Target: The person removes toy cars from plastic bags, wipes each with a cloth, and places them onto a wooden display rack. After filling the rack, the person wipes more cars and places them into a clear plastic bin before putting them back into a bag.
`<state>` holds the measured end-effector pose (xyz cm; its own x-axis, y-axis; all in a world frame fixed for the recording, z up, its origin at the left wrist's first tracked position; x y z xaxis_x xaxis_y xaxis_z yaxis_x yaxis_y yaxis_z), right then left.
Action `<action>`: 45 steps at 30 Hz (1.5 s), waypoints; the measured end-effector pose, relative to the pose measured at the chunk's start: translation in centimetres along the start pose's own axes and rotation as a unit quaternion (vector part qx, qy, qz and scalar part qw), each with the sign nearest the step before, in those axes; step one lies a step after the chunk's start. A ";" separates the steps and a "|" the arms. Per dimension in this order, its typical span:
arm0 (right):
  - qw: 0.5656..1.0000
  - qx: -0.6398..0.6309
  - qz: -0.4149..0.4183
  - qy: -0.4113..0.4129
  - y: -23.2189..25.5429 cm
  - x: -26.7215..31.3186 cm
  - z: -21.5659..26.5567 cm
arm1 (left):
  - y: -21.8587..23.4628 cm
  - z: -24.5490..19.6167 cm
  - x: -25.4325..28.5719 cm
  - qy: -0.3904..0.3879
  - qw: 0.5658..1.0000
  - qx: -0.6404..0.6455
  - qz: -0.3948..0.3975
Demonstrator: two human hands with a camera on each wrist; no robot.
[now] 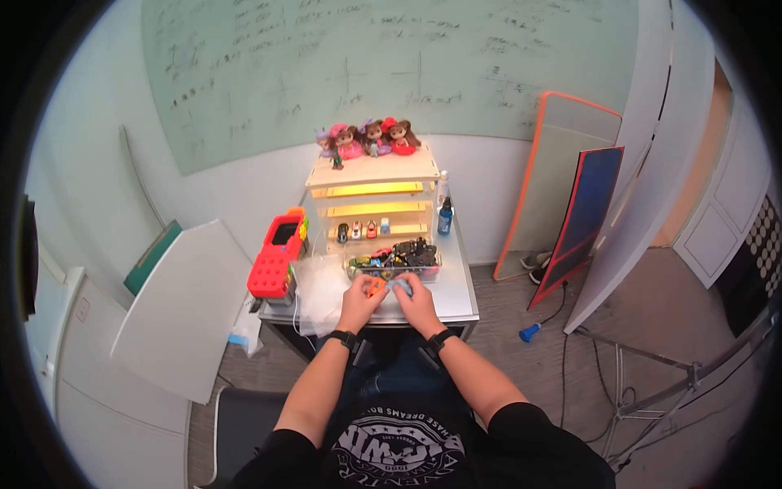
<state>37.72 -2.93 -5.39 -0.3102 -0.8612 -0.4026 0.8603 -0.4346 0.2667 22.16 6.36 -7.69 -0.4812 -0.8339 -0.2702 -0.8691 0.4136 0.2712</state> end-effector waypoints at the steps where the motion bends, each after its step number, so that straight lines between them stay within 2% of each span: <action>1: 0.997 -0.007 0.008 -0.079 0.1 0.1 -1.8 | -0.3 -0.8 0.2 -0.031 0.996 -0.078 -0.003; 2: 1.000 -0.003 0.014 -0.019 -0.2 0.0 -0.7 | -0.9 -1.8 0.5 -0.015 0.995 -0.097 0.032; 3: 0.999 0.000 0.020 0.038 -0.6 0.1 0.4 | -1.3 -1.9 0.5 -0.033 0.989 -0.138 0.030; 5: 0.995 0.054 0.079 0.035 -1.9 0.2 0.9 | -1.1 -1.7 0.7 -0.039 0.987 -0.151 0.029; 7: 0.998 0.049 0.050 -0.002 -1.3 -0.3 0.2 | -1.1 -1.7 0.6 -0.050 0.990 -0.130 0.030; 9: 0.998 0.049 0.035 -0.003 -1.1 -0.2 0.4 | -1.1 -1.6 0.6 -0.052 0.991 -0.121 0.033; 11: 0.995 0.077 0.067 0.013 -1.5 0.3 1.4 | -1.0 -1.9 0.9 -0.067 0.989 -0.129 0.023; 13: 0.995 0.070 0.069 0.031 -1.7 0.3 0.4 | -1.3 -1.9 0.9 -0.071 0.986 -0.145 0.030; 15: 0.995 0.063 0.054 -0.049 -1.1 -0.1 -0.2 | -1.3 -2.2 0.7 -0.081 0.982 -0.166 0.033; 17: 0.997 0.054 0.022 -0.041 -0.9 0.0 -0.2 | -1.2 -2.0 0.6 -0.069 0.984 -0.165 0.027; 20: 0.995 0.078 0.068 0.012 -1.9 0.1 0.5 | -1.3 -2.0 0.7 -0.085 0.982 -0.168 0.026; 22: 0.996 0.072 0.057 -0.009 -1.6 -0.1 0.3 | -1.4 -2.4 0.8 -0.098 0.979 -0.177 0.027; 27: 0.996 0.065 0.035 -0.039 -1.2 -0.3 -0.8 | -1.2 -2.5 0.9 -0.089 0.983 -0.157 0.018; 29: 0.993 0.063 0.095 -0.008 -2.1 0.1 -0.3 | -1.3 -2.3 0.8 -0.087 0.982 -0.168 0.022; 30: 0.993 0.064 0.094 -0.008 -2.1 0.0 -0.4 | -1.5 -2.2 0.8 -0.084 0.980 -0.178 0.026; 32: 0.997 0.051 0.037 -0.035 -1.1 -0.3 -0.3 | -1.4 -2.6 0.9 -0.077 0.982 -0.169 0.027; 35: 0.996 0.074 0.036 -0.033 -1.2 -0.5 0.0 | -1.1 -2.1 0.9 -0.065 0.985 -0.161 0.019; 36: 0.995 0.070 0.071 -0.025 -1.7 0.0 0.2 | -1.1 -1.6 0.9 -0.056 0.986 -0.159 0.016; 39: 0.993 0.068 0.098 -0.015 -2.0 0.1 -0.6 | -1.4 -1.9 0.9 -0.046 0.982 -0.179 0.033; 41: 0.996 0.038 0.075 -0.018 -1.8 -0.1 -0.4 | -1.4 -2.4 1.1 -0.060 0.980 -0.187 0.022; 43: 0.998 0.026 0.021 -0.045 -0.9 -0.4 -0.7 | -1.3 -2.3 1.1 -0.027 0.984 -0.177 0.023; 45: 0.997 0.015 0.042 -0.062 -1.0 -0.2 -1.1 | -1.3 -2.3 1.0 -0.020 0.985 -0.170 0.032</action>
<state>37.36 -2.02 -6.53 -0.2862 -0.9204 -0.2664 0.8734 -0.3649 0.3225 23.08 4.10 -6.19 -0.5439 -0.7920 -0.2772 -0.7519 0.3133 0.5801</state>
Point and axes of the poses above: each hand's wrist, its own x-axis away from the middle knuckle, its own y-axis out of the back of the hand, z = x × y, the point moved 10 cm from there along -x, towards the middle knuckle, and after that the axes turned 6 degrees about z, right-handed, at the moved point
